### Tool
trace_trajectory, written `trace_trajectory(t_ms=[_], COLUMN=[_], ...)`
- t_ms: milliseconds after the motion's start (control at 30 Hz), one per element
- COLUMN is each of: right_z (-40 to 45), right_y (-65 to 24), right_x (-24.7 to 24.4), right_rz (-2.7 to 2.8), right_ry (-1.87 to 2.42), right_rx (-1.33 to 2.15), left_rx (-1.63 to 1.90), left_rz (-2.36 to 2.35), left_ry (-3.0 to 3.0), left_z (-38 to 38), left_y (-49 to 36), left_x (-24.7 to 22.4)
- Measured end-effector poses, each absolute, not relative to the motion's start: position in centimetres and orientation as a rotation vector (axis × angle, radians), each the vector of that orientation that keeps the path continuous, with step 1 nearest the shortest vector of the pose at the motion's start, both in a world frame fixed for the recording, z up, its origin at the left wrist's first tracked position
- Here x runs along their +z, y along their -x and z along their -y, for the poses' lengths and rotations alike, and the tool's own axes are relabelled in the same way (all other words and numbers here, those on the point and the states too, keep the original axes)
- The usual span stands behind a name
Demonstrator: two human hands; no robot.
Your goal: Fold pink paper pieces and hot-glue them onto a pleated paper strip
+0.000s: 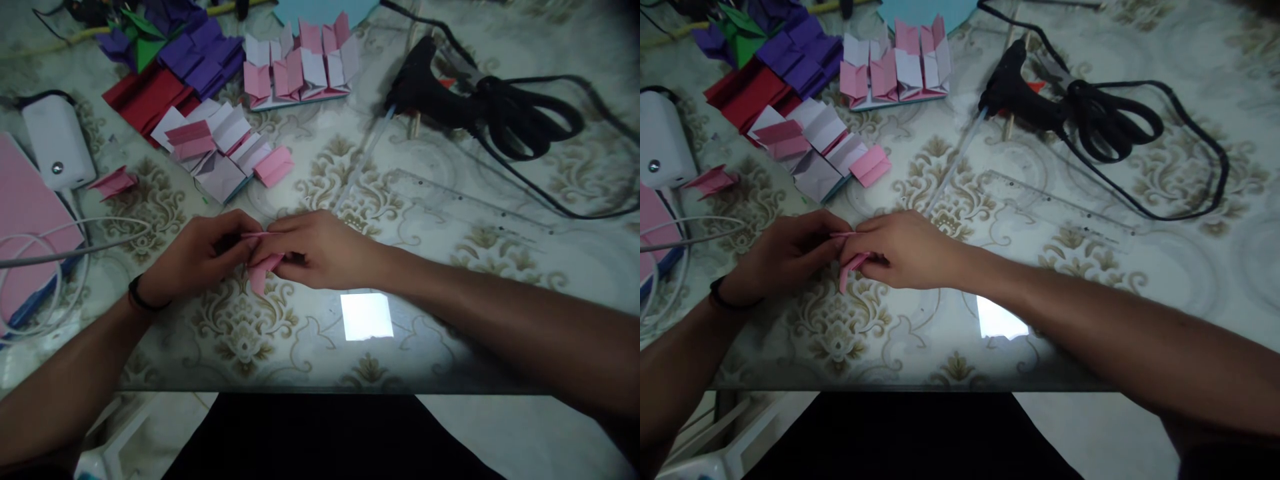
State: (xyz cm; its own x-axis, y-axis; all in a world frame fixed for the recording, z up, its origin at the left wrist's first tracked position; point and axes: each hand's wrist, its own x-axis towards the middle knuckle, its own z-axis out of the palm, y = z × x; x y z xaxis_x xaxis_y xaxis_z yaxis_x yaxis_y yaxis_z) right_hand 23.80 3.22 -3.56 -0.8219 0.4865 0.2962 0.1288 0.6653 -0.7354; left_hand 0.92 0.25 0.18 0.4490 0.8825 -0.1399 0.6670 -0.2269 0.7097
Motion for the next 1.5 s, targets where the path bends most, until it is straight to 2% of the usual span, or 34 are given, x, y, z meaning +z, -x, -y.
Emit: trace_trajectory(t_ms=[1500], right_z=[-3.04], right_y=[-24.12], right_x=[-3.16], right_rz=[2.475], right_ry=[0.496], right_rx=[0.979], left_rx=[0.432], left_rz=[-1.298], left_ry=[-1.923], left_z=[-0.06], left_y=[-0.82], left_x=[-0.23])
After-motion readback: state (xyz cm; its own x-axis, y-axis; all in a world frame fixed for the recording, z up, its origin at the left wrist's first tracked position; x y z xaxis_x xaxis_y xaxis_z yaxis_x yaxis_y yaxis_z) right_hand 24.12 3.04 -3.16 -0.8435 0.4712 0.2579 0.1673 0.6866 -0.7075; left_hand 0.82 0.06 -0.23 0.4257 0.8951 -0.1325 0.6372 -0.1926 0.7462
